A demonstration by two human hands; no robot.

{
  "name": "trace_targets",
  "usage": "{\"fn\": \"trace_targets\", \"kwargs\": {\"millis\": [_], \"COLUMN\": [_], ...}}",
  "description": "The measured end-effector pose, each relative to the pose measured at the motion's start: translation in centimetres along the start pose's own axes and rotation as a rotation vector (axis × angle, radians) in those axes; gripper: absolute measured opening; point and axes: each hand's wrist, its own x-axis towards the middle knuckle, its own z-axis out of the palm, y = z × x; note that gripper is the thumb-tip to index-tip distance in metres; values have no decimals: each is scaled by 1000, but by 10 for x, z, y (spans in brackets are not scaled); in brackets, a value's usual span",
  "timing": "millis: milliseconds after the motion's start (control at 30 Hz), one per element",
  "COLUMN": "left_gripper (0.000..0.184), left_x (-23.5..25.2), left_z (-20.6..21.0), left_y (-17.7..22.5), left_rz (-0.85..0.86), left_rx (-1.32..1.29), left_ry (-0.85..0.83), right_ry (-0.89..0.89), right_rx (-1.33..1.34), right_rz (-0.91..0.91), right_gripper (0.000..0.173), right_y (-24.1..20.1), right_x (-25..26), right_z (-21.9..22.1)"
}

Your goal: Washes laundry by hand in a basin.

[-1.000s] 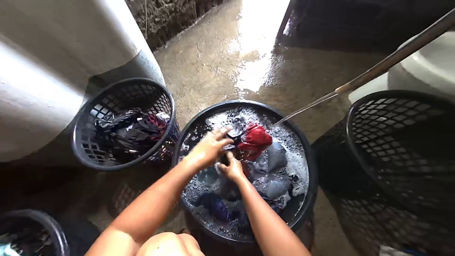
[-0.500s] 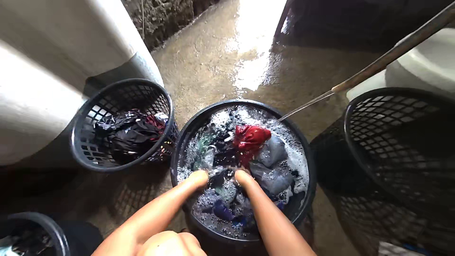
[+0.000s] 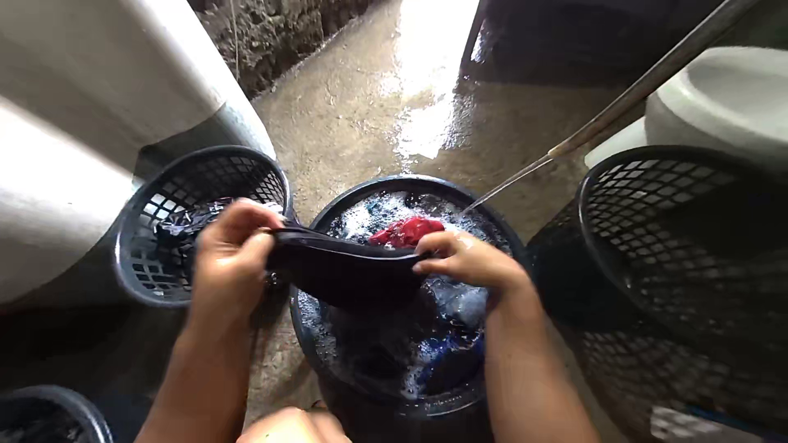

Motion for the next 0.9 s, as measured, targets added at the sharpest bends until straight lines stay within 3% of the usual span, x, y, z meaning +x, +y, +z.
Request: {"fn": "trace_targets", "kwargs": {"millis": [67, 133, 233, 300, 367, 433, 500, 533, 600, 667, 767, 900], "left_gripper": [33, 37, 40, 50, 53, 49, 49, 49, 44, 43, 43, 42], "left_x": [9, 18, 18, 16, 13, 9, 0, -4, -10, -18, -35, -58], "left_z": [-30, -62, -37, -7, 26, 64, 99, 111, 121, 120, 118, 127], "left_y": [3, -12, 29, 32, 7, -28, -60, -73, -102, -133, -167, -179], "left_rz": [211, 411, 272, 190, 134, 30, -126, -201, -280, -319, -366, -382], "left_rx": [-183, -380, -392, -210, -87, 9, 55, 87, 240, 468, 674, 815], "left_ry": [36, -82, 77, 30, -159, -394, -659, -764, -884, -964, -1035, -1121], "right_ry": [209, 387, 544, 520, 375, 252, 163, 110, 15, -79, -130, -275], "right_rx": [-25, -31, -36, -123, -232, -220, -118, -70, -110, -197, -176, -206], "right_rz": [-286, -483, -519, -339, -38, 219, 234, 227, 313, 479, 660, 812], "right_gripper": [7, 7, 8, 7, 12, 36, 72, 72, 42, 31, 40, 49], "right_y": [-30, -56, -70, -58, -38, -18, 9, 24, 58, 92, 118, 119], "right_x": [-17, -29, -35, -31, -22, 0, 23, 34, 50, 56, 52, 33], "right_z": [-10, -13, -13, -11, -4, 10, 30, 43, 71, 97, 123, 148]}}
